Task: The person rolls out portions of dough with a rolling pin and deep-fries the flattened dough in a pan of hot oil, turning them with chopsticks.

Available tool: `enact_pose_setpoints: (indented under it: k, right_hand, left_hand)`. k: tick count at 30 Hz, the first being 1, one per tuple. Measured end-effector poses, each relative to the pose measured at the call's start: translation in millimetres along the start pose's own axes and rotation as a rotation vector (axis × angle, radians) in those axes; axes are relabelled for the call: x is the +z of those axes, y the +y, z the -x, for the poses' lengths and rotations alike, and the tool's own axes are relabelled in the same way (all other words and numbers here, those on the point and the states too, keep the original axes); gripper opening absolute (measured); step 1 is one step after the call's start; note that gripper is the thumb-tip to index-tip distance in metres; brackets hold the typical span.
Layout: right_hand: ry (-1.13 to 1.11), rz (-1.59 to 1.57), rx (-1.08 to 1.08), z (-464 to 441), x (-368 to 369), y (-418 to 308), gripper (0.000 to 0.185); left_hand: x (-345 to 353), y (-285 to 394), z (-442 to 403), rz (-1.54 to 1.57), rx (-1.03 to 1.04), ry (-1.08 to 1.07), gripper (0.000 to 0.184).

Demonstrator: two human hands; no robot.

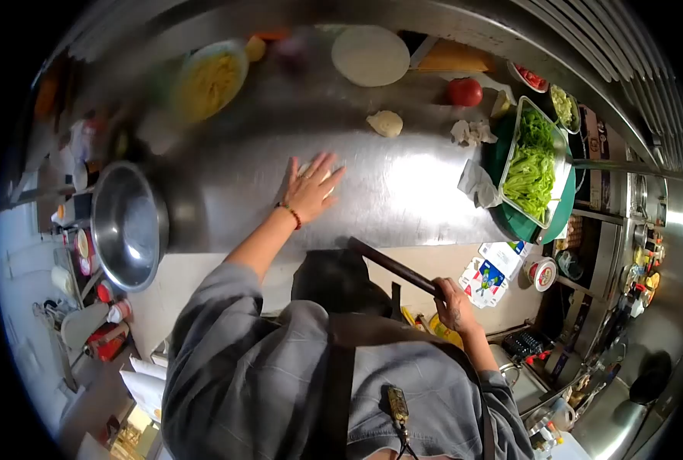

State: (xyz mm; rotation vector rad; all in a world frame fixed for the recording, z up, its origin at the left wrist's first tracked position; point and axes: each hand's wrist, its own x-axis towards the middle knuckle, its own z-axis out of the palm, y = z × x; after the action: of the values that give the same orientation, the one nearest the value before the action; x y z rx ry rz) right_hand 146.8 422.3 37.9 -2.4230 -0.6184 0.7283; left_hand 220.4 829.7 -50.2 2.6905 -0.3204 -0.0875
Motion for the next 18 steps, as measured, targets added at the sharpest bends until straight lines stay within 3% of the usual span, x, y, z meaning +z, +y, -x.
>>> enact_pose_setpoints:
  k: [3, 5, 6, 9, 10, 12, 13, 15, 18]
  right_hand:
    - [-0.026, 0.025, -0.049, -7.8, -0.5, -5.2, 0.04]
    - [-0.025, 0.05, -0.067, -11.2, -3.7, -9.9, 0.039]
    - [-0.019, 0.047, -0.087, -17.8, -4.7, -13.0, 0.038]
    - [-0.051, 0.108, -0.061, -34.5, -12.9, -20.7, 0.031]
    - [-0.044, 0.164, -0.057, -38.7, -13.0, -23.8, 0.028]
    - [0.054, 0.23, -0.157, -62.9, -6.0, -24.4, 0.028]
    - [0.122, 0.238, -0.242, -74.4, -0.7, -24.5, 0.03]
    - [0.17, 0.273, -0.318, -105.8, 3.1, -41.5, 0.032]
    - [0.246, 0.158, -0.351, -152.1, 23.3, -66.1, 0.031]
  left_hand:
    - [-9.5, 13.5, -15.1, -0.162, -0.125, -0.137, 0.06]
    - [-2.3, 17.3, -22.6, -0.26, 0.027, 0.208, 0.063]
    - [-2.4, 14.4, -21.5, -0.254, 0.027, 0.203, 0.063]
    - [-7.4, 5.0, -31.8, -0.249, -0.142, -0.217, 0.064]
    - [2.6, 4.1, -25.2, -0.233, -0.143, -0.245, 0.064]
    - [9.1, -19.8, -41.3, 0.054, -0.127, -0.204, 0.064]
    - [5.0, -30.2, -40.5, 0.047, -0.129, -0.197, 0.064]
    - [-22.8, -52.3, -32.1, 0.778, -0.121, 0.128, 0.062]
    - [-90.9, -39.7, 3.1, 0.906, -0.08, 0.227, 0.055]
